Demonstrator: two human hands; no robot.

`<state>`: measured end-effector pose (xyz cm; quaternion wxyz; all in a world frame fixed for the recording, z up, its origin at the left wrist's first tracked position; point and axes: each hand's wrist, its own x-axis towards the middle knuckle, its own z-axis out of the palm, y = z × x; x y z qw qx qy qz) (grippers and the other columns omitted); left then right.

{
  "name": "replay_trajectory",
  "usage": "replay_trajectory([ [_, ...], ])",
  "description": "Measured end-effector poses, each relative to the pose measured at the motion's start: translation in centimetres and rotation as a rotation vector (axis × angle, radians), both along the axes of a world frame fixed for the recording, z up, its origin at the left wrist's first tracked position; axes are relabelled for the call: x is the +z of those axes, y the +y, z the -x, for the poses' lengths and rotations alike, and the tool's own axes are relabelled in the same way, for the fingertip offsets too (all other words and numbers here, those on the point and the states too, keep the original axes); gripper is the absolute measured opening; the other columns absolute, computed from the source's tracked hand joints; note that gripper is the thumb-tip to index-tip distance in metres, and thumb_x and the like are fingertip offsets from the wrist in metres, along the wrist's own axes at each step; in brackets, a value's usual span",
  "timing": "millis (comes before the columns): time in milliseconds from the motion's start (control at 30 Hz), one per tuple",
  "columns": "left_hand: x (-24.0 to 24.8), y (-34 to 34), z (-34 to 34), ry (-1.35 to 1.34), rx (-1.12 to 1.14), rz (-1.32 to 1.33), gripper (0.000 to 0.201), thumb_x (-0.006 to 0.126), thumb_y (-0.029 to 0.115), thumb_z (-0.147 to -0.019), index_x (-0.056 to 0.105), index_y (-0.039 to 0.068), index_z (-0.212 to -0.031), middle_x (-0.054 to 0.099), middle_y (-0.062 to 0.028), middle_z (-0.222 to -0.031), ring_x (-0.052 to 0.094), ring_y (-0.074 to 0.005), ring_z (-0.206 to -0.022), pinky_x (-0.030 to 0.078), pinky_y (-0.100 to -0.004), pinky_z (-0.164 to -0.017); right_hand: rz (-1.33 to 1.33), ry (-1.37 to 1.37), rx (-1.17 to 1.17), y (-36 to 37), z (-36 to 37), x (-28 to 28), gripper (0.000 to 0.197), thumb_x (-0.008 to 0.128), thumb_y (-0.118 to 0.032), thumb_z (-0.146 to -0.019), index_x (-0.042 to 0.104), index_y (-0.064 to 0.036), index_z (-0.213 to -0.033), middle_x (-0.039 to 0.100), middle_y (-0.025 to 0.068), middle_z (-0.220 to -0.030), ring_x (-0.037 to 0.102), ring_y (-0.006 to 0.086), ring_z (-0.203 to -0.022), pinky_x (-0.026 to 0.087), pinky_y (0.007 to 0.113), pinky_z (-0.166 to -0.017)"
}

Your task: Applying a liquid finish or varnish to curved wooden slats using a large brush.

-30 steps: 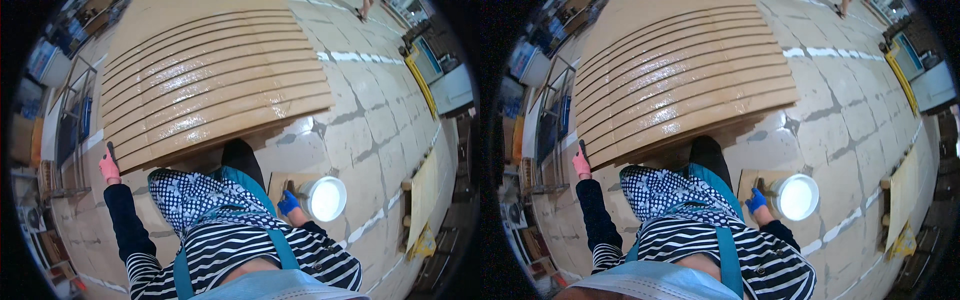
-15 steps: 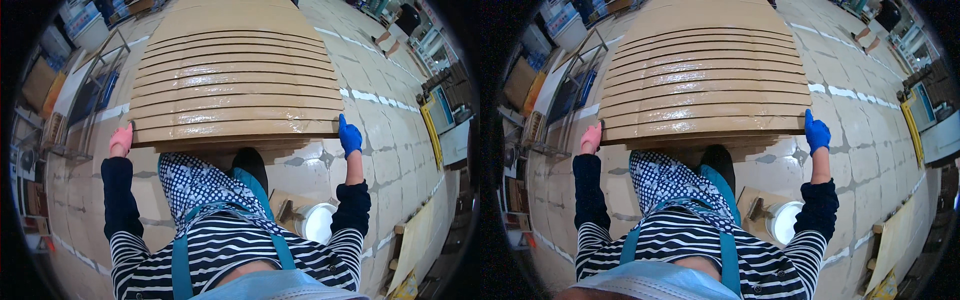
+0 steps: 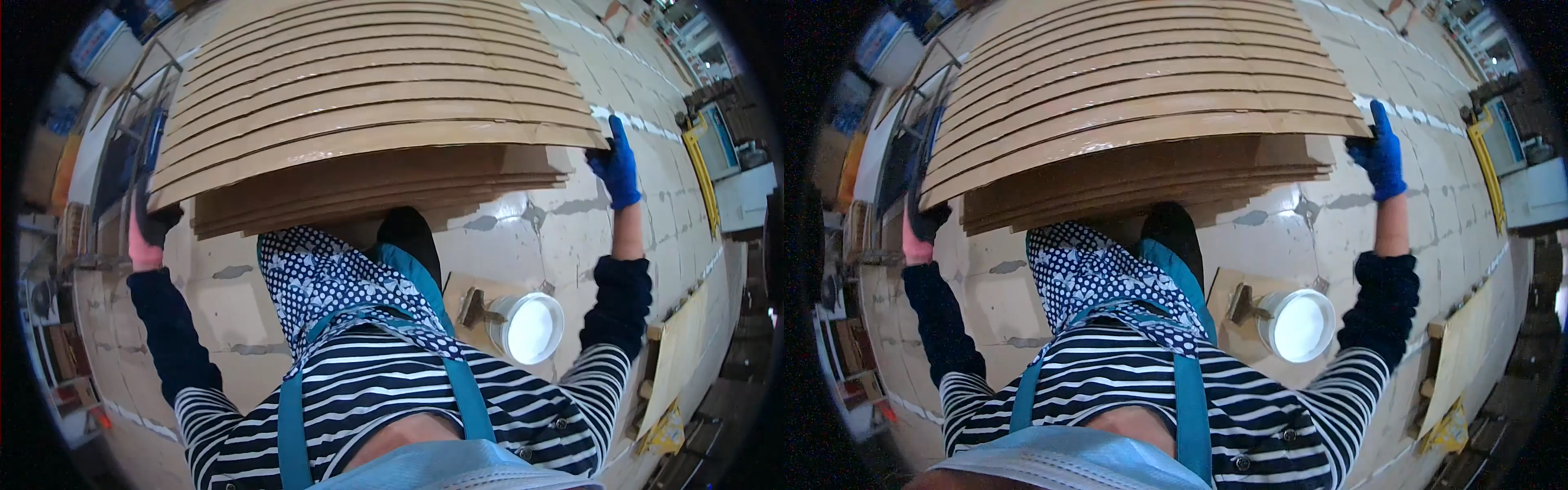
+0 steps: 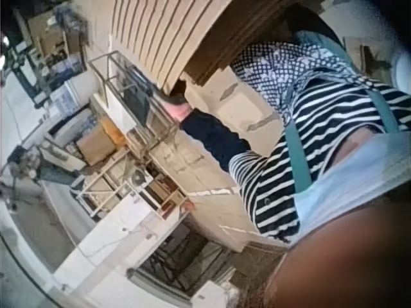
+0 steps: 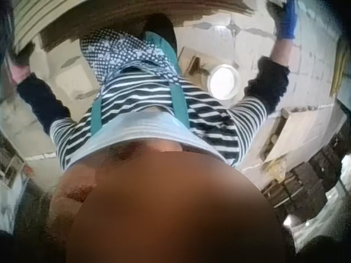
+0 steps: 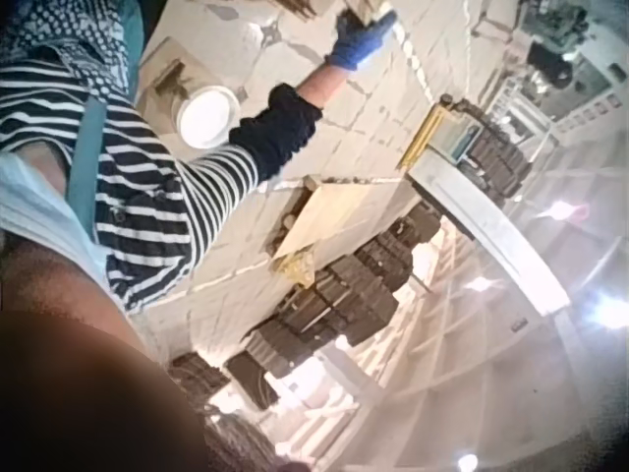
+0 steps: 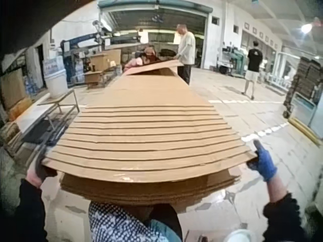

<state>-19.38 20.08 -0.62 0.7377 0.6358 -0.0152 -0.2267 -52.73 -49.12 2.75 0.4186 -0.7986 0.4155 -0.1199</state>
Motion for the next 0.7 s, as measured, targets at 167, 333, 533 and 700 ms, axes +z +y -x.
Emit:
replay_trajectory([
  [167, -5.4, -1.7, 2.2, -1.445, 0.179, -1.132, 0.038, 0.048, 0.016, -0.087, 0.044, 0.008, -0.125, 0.057, -0.0147, -0.107, 0.053, -0.0261, -0.103, 0.042, -0.0331, -0.089, 0.749, -0.568, -0.118, -2.2, 0.6, -9.9, 0.025, 0.043, -0.016, -0.089, 0.058, -0.0040, -0.105, 0.060, 0.0132, -0.066, 0.061, 0.0223, -0.069, 0.049, 0.032, -0.062],
  [333, -6.7, -6.4, -0.3, -0.469, 0.743, -0.245, 0.037, 0.045, 0.021, -0.088, 0.048, 0.003, -0.120, 0.056, -0.0171, -0.110, 0.053, -0.0293, -0.103, 0.041, -0.0330, -0.088, 0.435, -0.226, -0.347, -3.2, -1.8, -10.4, 0.036, 0.042, -0.030, -0.089, 0.064, -0.0008, -0.086, 0.062, 0.0208, -0.075, 0.062, 0.0287, -0.077, 0.047, 0.036, -0.067],
  [533, -5.8, -7.1, -2.4, -0.482, 0.629, -1.190, 0.052, 0.037, 0.042, -0.088, 0.054, -0.001, -0.111, 0.054, -0.0230, -0.111, 0.050, -0.0356, -0.105, 0.039, -0.0372, -0.087, 0.650, 0.131, -0.352, -1.3, -5.1, -8.7, 0.052, 0.037, -0.045, -0.087, 0.064, -0.0004, -0.078, 0.059, 0.0245, -0.082, 0.058, 0.0375, -0.080, 0.044, 0.043, -0.069],
  [700, -5.6, -7.8, -1.7, -0.456, 0.630, -1.226, 0.052, 0.036, 0.041, -0.088, 0.054, -0.001, -0.110, 0.054, -0.0228, -0.111, 0.050, -0.0355, -0.104, 0.038, -0.0391, -0.087, 0.679, 0.156, -0.296, -3.4, -3.8, -9.4, 0.055, 0.035, -0.047, -0.086, 0.064, -0.0013, -0.078, 0.059, 0.0240, -0.084, 0.057, 0.0402, -0.080, 0.043, 0.046, -0.071],
])
